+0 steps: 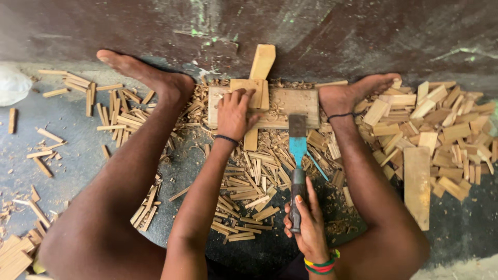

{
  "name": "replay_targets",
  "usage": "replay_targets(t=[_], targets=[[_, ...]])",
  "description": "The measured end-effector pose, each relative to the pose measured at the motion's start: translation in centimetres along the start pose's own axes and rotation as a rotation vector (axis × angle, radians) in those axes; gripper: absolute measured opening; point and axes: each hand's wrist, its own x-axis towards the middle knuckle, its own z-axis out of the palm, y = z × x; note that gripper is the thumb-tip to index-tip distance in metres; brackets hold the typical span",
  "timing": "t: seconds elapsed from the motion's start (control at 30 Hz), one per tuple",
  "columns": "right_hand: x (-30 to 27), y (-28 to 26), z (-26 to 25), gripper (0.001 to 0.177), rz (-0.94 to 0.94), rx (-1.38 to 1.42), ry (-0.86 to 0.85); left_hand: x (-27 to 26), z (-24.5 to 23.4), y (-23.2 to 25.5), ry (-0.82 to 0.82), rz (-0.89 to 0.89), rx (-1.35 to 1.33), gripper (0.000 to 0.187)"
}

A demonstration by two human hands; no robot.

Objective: The person sits on the floor and uses a chisel and mallet to carve a piece of wood held between their feet. They repeatedly strike the chisel to shape the wood, occasionally adjusting the piece and clearing away wood shavings.

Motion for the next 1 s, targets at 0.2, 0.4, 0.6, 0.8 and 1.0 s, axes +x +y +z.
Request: replay_targets(t=[0.2,0.4,0.6,0.8,1.0], targets=[[-0.2,-0.3,0.8,0.072,0.044,0.004,-0.032,-0.4,-1.2,2.2,0.092,0.088,-0.339,0.085],[-1.3,-0.8,2.8,0.070,0.084,0.006,-0.128,-1.7,-1.3,8.9,-0.237,0.459,-0.646,0.065],[-1.6,-1.2,3.3,0.070,0.102,0.008,-0.164,-2.2,-1.2,9.2,-0.372,0.440,-0.552,0.053],[-1.1,-1.4,3.6,0.071,0.098,-0.019,-0.176,-1.8,-1.9,8.6,-0.303,0.389,-0.612,0.052],[-0.7,-0.8,3.4,0.072,0.134,-0.036,-0.154,-1.8,-0.7,8.0,-0.368,0.358,-0.622,0.058]])
